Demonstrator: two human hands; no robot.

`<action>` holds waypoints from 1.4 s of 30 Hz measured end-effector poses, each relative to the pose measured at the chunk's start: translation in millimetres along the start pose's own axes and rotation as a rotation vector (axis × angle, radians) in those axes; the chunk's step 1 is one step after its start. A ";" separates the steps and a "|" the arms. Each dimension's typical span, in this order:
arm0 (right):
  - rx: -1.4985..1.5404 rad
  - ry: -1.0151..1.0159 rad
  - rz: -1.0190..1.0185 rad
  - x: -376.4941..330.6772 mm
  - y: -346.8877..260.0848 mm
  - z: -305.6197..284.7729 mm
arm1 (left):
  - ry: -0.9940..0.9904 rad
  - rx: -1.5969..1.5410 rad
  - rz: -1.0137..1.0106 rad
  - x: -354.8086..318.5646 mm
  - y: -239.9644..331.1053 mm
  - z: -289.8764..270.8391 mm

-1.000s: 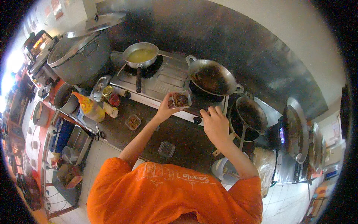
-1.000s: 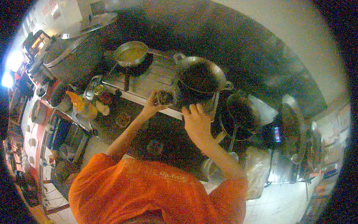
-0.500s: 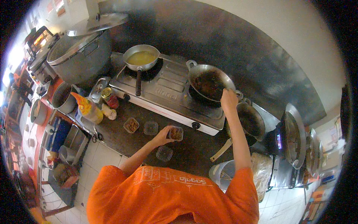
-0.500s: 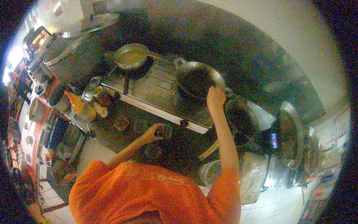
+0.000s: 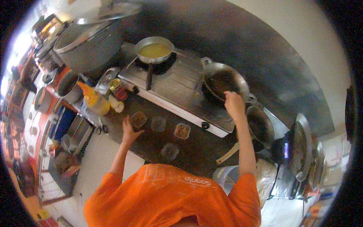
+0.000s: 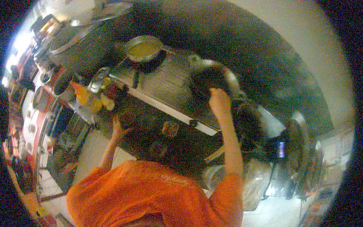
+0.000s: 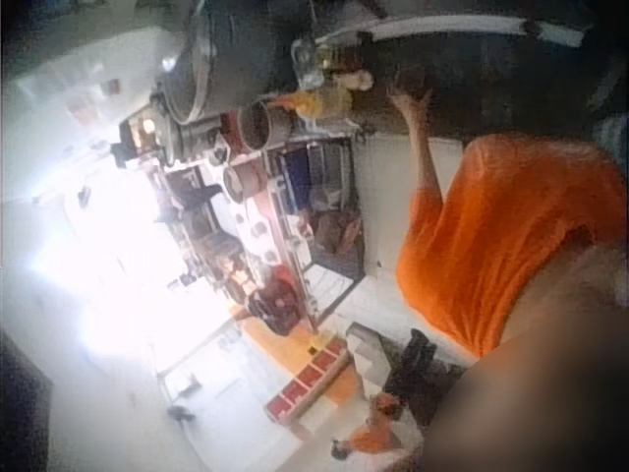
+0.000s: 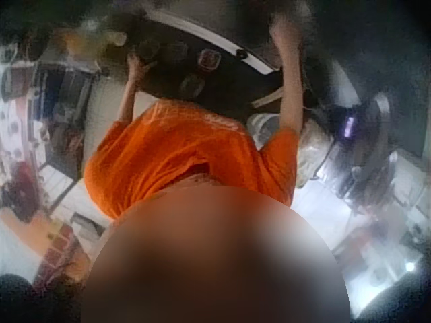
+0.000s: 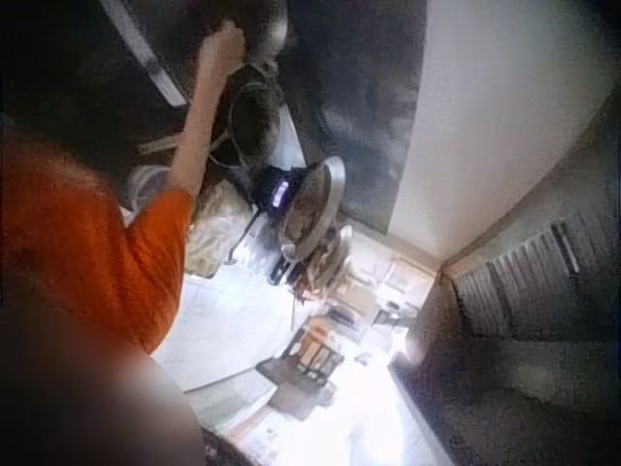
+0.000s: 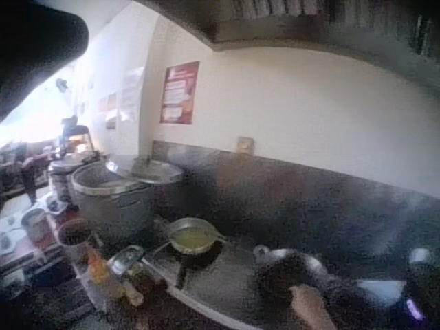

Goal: The person stirs a dark cooked mixture in a wok, then uses a ladle to scoop the mixture into several small plastic containers. The person also handles a rice cooker and a bag of seasoning, but the main action is portioning the cooked food into containers.

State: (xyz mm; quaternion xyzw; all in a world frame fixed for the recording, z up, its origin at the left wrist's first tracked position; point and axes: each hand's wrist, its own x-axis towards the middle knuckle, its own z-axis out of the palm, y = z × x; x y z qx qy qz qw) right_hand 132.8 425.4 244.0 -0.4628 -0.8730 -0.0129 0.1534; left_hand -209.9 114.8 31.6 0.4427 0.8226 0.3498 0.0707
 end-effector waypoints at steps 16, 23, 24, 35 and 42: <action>0.299 0.013 0.037 19.8 46.2 19.6 | -0.078 -0.581 0.377 96.5 141.7 43.7; 0.384 0.032 0.044 18.3 47.6 7.7 | -0.087 -0.335 0.483 180.8 221.3 100.1; 0.402 0.029 0.054 15.7 46.5 4.9 | -0.072 -0.336 0.486 185.2 223.5 107.1; 0.587 -0.071 0.140 4.9 43.2 1.3 | -0.070 -0.443 0.463 188.7 233.0 105.2; 0.826 -0.193 0.218 -28.7 17.8 -32.5 | -0.116 -0.611 0.358 172.7 222.0 79.7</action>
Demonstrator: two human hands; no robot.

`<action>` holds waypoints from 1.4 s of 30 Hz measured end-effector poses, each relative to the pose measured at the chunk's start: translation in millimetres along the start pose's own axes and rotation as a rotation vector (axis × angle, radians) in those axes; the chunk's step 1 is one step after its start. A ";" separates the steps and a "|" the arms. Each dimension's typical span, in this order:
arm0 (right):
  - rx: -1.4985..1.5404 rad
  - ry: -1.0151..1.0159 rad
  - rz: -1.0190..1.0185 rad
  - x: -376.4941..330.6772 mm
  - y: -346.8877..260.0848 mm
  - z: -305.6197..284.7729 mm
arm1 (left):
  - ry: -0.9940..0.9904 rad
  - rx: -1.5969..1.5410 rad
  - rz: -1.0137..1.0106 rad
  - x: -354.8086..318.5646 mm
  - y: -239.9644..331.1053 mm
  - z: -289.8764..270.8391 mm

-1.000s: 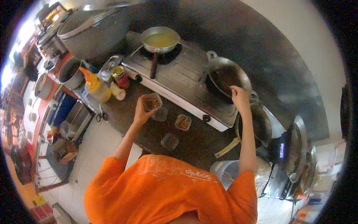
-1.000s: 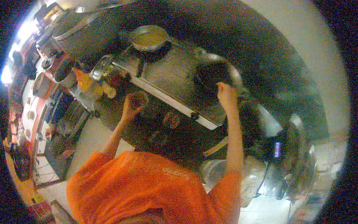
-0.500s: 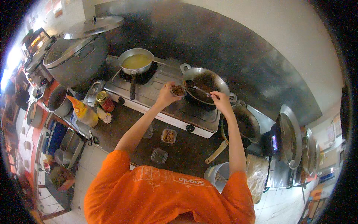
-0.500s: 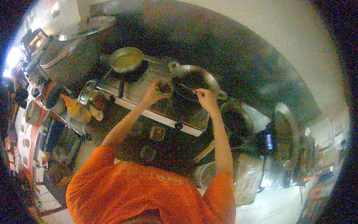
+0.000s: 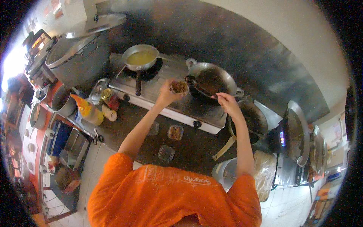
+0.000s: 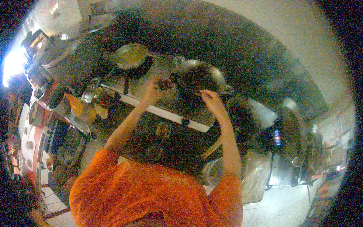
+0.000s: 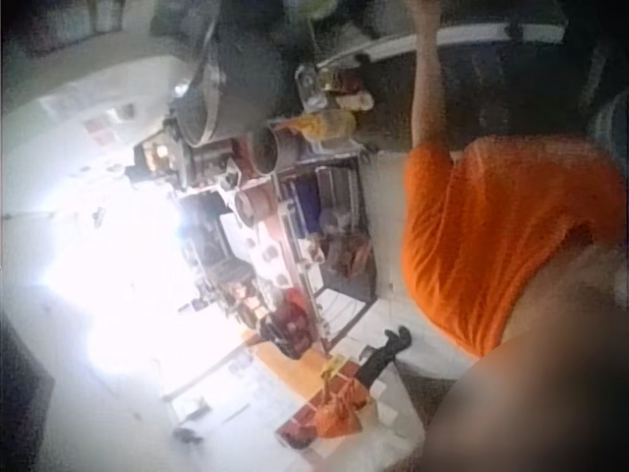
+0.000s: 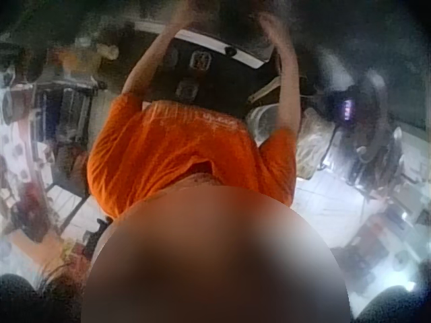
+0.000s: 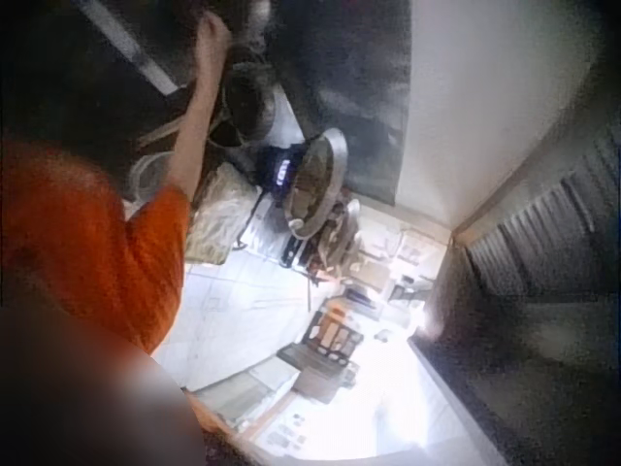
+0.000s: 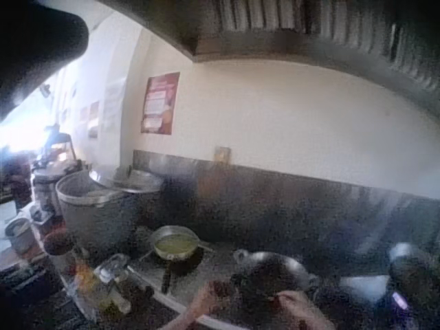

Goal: The person stirs a dark cooked mixture in a wok, then uses a ladle to scoop the mixture into several small plastic containers. The person also handles a rice cooker and a bag of seasoning, but the main action is portioning the cooked food into containers.

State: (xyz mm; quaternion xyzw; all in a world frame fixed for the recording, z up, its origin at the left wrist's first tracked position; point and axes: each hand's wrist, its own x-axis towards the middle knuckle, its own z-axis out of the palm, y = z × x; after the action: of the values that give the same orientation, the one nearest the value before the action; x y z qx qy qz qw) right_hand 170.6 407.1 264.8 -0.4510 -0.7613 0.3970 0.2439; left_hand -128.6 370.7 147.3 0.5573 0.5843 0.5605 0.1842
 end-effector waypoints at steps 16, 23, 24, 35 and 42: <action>-1.066 -0.141 -0.365 -142.3 27.0 134.5 | 0.181 0.269 -0.355 -264.6 -70.7 -104.0; -1.059 -0.099 -0.351 -145.4 24.6 119.3 | 0.172 0.342 -0.340 -270.0 -64.8 -98.7; -1.077 -0.123 -0.280 -146.4 23.4 116.1 | 0.203 0.397 -0.255 -270.0 -57.7 -98.5; -0.775 0.486 -0.255 -106.2 -24.1 40.3 | -0.683 0.585 0.229 -284.1 -11.3 -44.8; -1.174 0.496 -0.066 -15.5 -8.7 27.6 | -0.630 0.622 0.159 -273.4 -5.7 -38.6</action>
State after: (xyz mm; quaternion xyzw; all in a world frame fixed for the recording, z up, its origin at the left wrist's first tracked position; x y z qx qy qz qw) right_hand 153.5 380.5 256.2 -0.5642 -0.7866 -0.2102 0.1372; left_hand -78.5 120.2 42.1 0.7727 0.5959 0.1735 0.1331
